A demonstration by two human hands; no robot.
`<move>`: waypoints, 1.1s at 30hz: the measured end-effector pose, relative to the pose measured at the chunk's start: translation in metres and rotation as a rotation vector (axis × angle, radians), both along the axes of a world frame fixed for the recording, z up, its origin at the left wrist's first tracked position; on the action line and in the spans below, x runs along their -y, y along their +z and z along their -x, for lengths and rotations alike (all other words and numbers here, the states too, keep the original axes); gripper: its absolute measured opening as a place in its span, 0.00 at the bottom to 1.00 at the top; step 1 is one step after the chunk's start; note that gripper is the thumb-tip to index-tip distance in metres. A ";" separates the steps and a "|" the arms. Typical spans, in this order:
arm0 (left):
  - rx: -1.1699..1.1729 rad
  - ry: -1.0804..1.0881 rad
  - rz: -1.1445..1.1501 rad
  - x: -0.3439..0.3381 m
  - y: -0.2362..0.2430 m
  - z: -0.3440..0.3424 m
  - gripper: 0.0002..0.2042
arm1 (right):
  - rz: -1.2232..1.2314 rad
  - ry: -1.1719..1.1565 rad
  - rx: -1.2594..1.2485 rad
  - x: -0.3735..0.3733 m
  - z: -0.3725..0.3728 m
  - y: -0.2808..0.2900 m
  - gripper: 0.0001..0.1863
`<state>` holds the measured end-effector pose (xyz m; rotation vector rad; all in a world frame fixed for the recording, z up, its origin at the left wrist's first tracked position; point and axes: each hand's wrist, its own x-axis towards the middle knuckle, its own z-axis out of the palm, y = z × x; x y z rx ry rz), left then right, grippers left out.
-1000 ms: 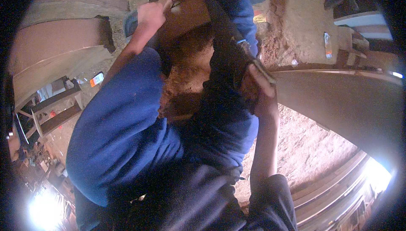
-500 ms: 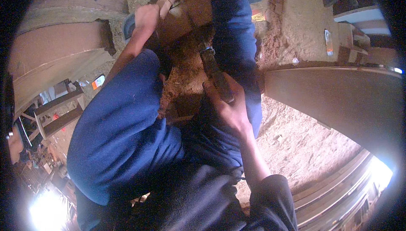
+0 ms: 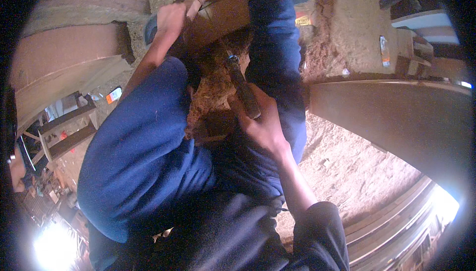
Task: The person uses a hand saw to cut a small wooden plank placed on a larger wooden surface. They hold the plank steady with one hand and saw with the other, producing sawdust as they cut through the wood.
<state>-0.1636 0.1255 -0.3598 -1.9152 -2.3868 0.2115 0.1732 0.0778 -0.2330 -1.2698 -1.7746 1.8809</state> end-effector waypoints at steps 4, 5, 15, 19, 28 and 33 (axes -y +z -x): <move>0.010 0.055 0.049 -0.003 0.002 -0.003 0.09 | -0.040 0.004 0.007 -0.001 -0.003 -0.005 0.12; 0.003 0.065 0.048 -0.004 0.001 -0.003 0.09 | -0.058 0.007 0.005 -0.003 -0.004 -0.006 0.13; -0.041 0.248 0.217 -0.024 -0.025 -0.012 0.11 | -0.062 0.017 0.035 -0.009 -0.010 -0.005 0.12; -0.079 0.250 0.296 -0.023 -0.025 -0.012 0.11 | -0.061 0.024 0.038 -0.007 -0.009 -0.008 0.12; -0.107 0.238 0.289 -0.025 -0.030 -0.010 0.11 | -0.079 0.011 0.006 -0.003 -0.006 -0.008 0.12; -0.090 0.206 0.196 -0.019 -0.027 -0.008 0.10 | -0.025 0.016 0.018 -0.005 -0.004 -0.003 0.10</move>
